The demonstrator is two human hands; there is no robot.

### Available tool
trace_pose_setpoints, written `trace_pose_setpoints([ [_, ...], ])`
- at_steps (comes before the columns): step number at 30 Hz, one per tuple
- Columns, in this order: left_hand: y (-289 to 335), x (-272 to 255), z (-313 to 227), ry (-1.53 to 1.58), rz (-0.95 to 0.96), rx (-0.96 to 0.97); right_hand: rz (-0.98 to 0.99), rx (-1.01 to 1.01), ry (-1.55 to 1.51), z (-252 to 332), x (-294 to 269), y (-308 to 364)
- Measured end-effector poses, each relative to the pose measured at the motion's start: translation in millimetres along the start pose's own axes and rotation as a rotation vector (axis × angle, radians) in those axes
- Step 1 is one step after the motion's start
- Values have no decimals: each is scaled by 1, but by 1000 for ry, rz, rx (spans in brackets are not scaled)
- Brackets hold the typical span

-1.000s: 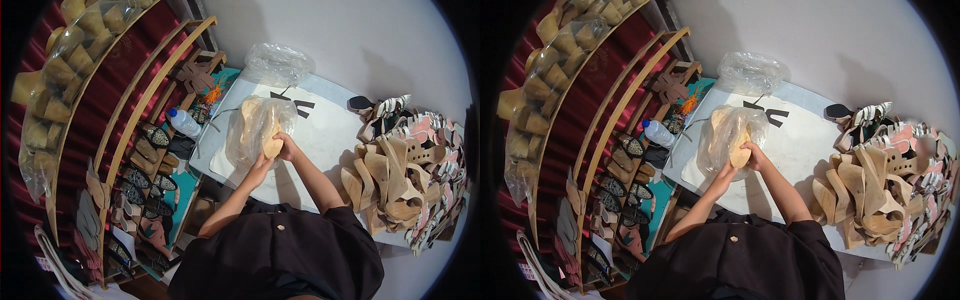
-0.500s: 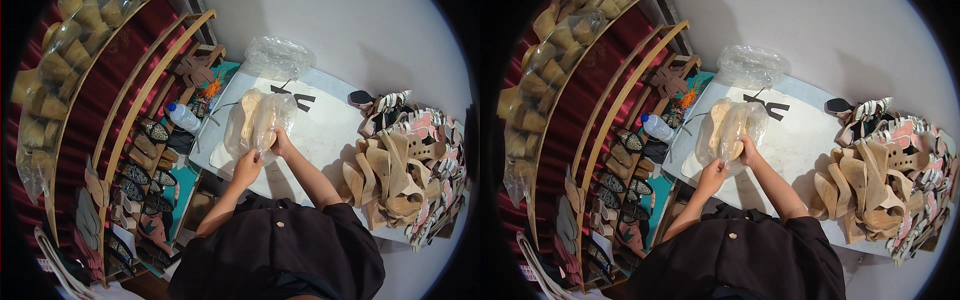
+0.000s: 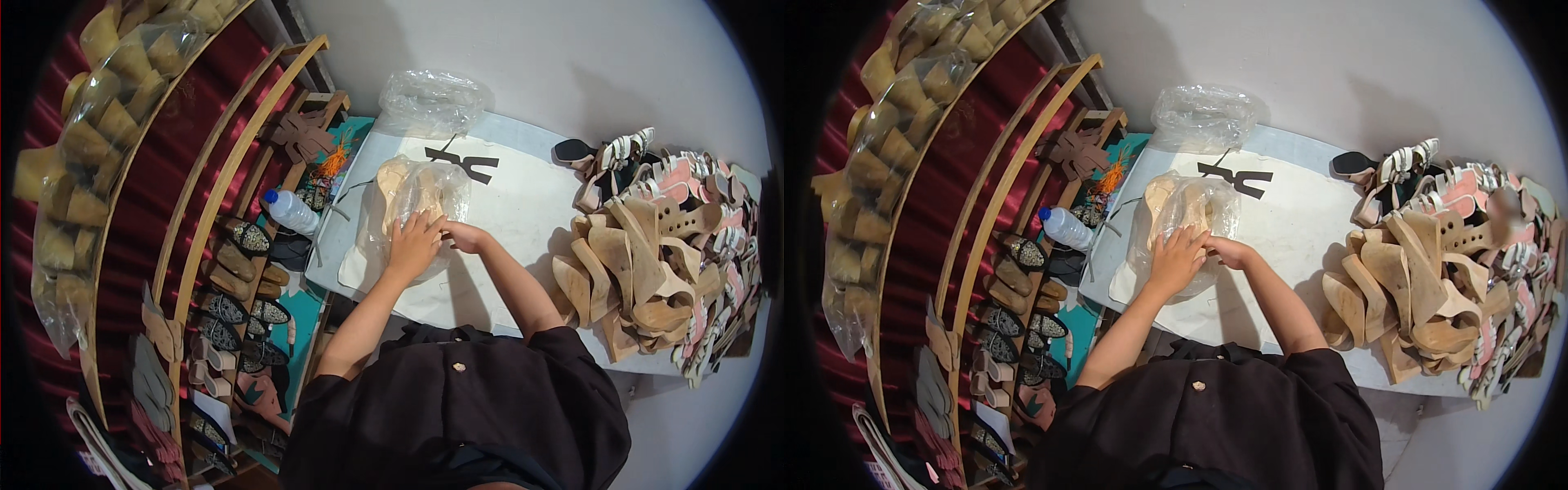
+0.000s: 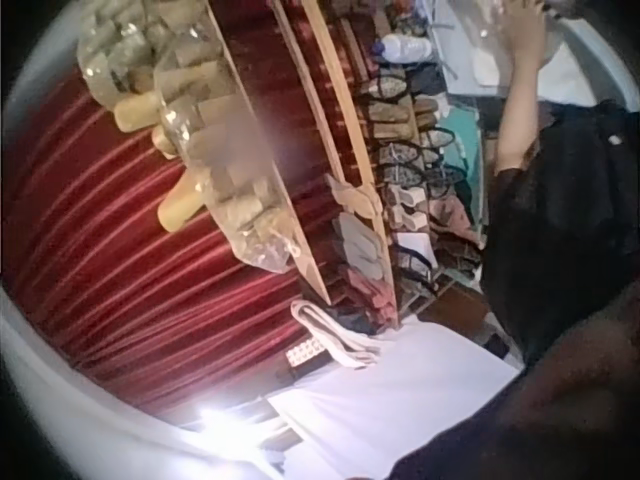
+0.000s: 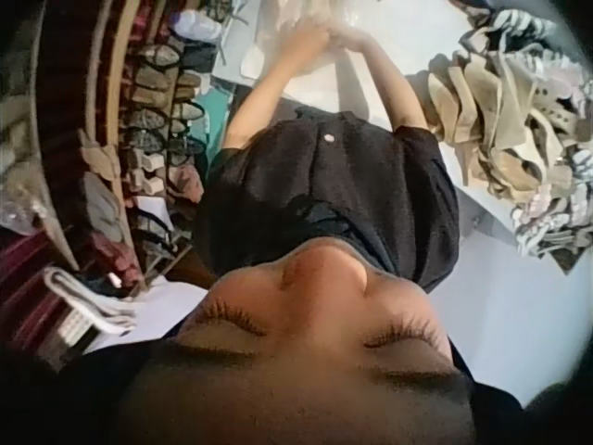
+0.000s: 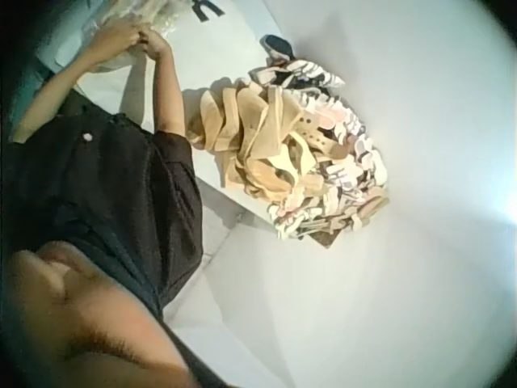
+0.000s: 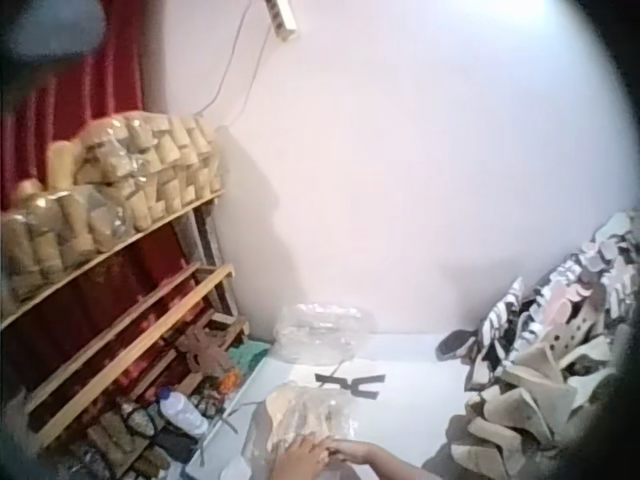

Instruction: The recorder sorts wooden shoe lasting components and places them into a plastic bag.

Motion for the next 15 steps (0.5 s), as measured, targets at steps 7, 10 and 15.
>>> trace_pose_setpoints([
  [7, 4, 16, 1, -115, -69, -9, -552, 17, -27, -38, -53, -15],
  [10, 1, 12, -10, -150, -44, 23, -745, 3, 101, -60, -49, -29],
  [15, 3, 19, 2, -150, -101, 51, -712, -119, 381, -88, -89, -21],
])
Point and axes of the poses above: each hand's wrist, its own y-axis away from the middle knuckle, its own x-axis out of the palm, z = x × y, the point moved 4 cm from there along -y, towards the middle knuckle, and after that the axes turned 3 degrees about -z, right-handed, at the moved point
